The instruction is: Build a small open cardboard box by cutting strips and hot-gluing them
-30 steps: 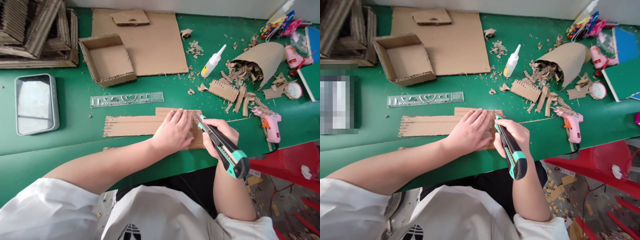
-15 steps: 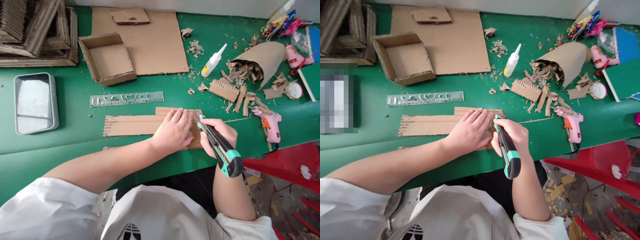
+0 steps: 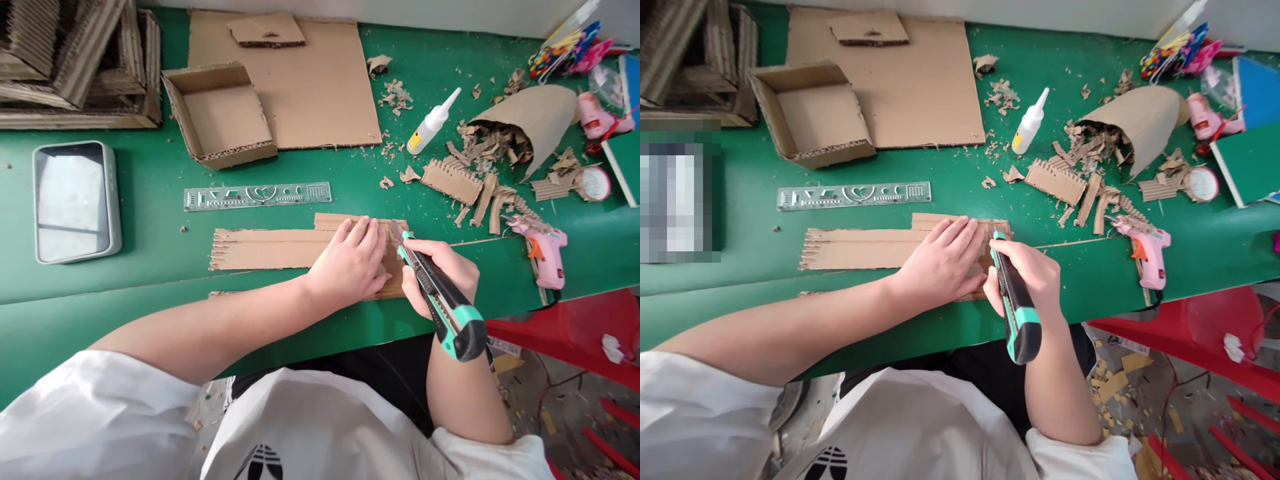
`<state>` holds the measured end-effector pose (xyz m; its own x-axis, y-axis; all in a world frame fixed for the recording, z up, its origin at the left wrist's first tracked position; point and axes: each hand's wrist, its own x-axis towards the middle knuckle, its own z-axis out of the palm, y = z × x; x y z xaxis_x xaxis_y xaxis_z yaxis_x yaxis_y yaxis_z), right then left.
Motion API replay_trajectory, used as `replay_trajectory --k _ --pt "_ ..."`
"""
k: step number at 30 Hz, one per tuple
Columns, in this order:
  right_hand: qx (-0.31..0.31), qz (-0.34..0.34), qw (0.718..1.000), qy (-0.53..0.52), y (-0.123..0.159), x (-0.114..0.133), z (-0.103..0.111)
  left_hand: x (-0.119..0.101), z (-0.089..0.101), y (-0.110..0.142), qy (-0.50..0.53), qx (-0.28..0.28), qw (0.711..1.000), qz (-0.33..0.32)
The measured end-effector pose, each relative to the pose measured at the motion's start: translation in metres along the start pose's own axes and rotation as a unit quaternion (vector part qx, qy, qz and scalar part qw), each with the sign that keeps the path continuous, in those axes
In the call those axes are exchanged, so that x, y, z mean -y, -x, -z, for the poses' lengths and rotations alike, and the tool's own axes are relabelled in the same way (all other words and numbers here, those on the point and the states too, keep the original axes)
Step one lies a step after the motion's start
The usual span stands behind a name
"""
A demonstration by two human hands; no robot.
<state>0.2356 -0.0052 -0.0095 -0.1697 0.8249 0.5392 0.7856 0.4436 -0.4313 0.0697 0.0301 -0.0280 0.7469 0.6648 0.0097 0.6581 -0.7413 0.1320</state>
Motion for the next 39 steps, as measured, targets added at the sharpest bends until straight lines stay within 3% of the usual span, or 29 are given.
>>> replay_trajectory --k 19,24,39 --pt "0.038 -0.009 0.999 0.000 -0.0060 0.0024 0.0034 -0.0004 -0.0006 -0.0008 0.003 -0.004 1.000 0.004" --pt "0.019 -0.041 0.999 -0.018 -0.0055 0.0026 0.0011 -0.0003 -0.0001 0.0001 -0.003 -0.009 1.000 -0.002" --pt "0.013 -0.028 0.999 -0.022 0.0002 0.0002 0.0087 -0.0002 -0.0013 -0.0004 -0.014 -0.011 1.000 0.000"
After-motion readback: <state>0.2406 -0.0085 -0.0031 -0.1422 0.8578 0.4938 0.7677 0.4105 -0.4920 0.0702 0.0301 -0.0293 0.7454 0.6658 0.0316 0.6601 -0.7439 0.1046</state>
